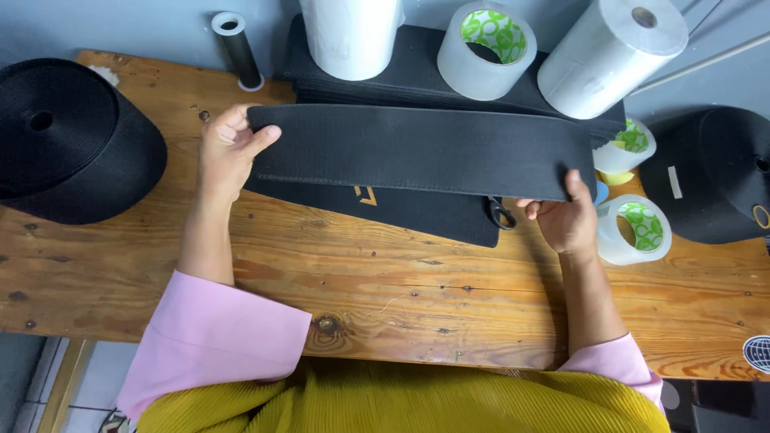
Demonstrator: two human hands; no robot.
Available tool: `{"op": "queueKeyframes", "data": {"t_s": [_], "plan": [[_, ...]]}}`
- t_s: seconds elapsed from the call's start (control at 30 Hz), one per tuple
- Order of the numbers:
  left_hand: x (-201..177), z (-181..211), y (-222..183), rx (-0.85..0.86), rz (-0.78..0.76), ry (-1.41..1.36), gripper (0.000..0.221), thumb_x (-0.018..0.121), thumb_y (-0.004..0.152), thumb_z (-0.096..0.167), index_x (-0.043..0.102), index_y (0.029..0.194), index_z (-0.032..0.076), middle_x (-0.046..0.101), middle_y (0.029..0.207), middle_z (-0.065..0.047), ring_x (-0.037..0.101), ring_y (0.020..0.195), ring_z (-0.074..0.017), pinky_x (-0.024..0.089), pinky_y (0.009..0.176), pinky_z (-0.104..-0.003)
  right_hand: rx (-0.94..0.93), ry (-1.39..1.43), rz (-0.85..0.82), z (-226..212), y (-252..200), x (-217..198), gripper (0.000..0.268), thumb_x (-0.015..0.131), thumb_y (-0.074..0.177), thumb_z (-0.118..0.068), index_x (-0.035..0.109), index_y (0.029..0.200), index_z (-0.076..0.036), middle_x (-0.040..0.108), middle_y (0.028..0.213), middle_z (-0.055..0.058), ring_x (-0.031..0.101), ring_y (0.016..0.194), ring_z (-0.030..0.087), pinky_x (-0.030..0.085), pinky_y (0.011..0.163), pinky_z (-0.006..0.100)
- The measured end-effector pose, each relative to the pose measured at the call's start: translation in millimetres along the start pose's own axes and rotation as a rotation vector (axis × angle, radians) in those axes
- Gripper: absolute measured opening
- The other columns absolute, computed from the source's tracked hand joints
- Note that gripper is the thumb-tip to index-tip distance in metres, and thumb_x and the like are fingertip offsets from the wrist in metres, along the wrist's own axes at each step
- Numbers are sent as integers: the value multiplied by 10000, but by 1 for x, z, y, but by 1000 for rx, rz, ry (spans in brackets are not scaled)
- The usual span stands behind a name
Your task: A person uses scissors to cut a black fabric strap, performs a detailed manual inspection of the material, and organizes rolls of tape and paper on a wooden workbench.
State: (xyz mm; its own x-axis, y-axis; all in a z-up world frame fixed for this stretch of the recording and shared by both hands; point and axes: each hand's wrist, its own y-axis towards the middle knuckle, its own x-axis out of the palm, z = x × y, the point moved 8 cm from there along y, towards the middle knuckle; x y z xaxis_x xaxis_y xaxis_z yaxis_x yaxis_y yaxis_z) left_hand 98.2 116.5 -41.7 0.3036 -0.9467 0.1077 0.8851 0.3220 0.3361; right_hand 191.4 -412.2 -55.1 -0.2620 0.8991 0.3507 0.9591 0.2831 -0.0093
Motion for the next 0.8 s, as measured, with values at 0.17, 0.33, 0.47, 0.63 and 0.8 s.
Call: {"op": "queueKeyframes", "data": {"t_s": [0.17,0.33,0.47,0.63,0.8], "plan": [[-19,-14,-4,-29,-15,49,296,764,948,-46,661,1224,-12,733,1097,-147,719,1003,-195,641,898,-379,8,2,8,1,6,-7,221,645,988,-245,726,970,-40,748,853,214,779,759,356,639,583,363],[-46,-43,-3,-108,-4,58,337,764,955,-3,645,1270,15,726,1125,-100,708,1041,-164,637,936,-351,10,21,26,49,33,-91,146,667,989,-180,692,963,-38,735,828,230,775,714,353,650,581,446],[-44,-35,-2,-178,-12,94,336,739,945,31,633,1264,51,696,1232,-72,670,1119,-126,581,1050,-299,58,-221,-112,24,25,-39,404,689,954,-191,625,1332,-61,710,1094,88,729,811,173,648,564,269],[-41,-23,-5,-188,-31,199,256,703,968,19,627,1212,33,685,1265,-70,644,1134,-97,534,1088,-237,40,-473,-188,5,15,1,423,709,956,-270,619,1321,-78,533,773,-58,633,719,52,624,579,196],[-41,-16,-8,-198,-3,230,270,733,938,-3,648,1189,53,706,1194,-54,660,1067,-83,555,1054,-217,86,-544,8,-22,5,10,234,699,979,-167,565,1161,-106,710,786,101,742,615,203,406,339,187]]}}
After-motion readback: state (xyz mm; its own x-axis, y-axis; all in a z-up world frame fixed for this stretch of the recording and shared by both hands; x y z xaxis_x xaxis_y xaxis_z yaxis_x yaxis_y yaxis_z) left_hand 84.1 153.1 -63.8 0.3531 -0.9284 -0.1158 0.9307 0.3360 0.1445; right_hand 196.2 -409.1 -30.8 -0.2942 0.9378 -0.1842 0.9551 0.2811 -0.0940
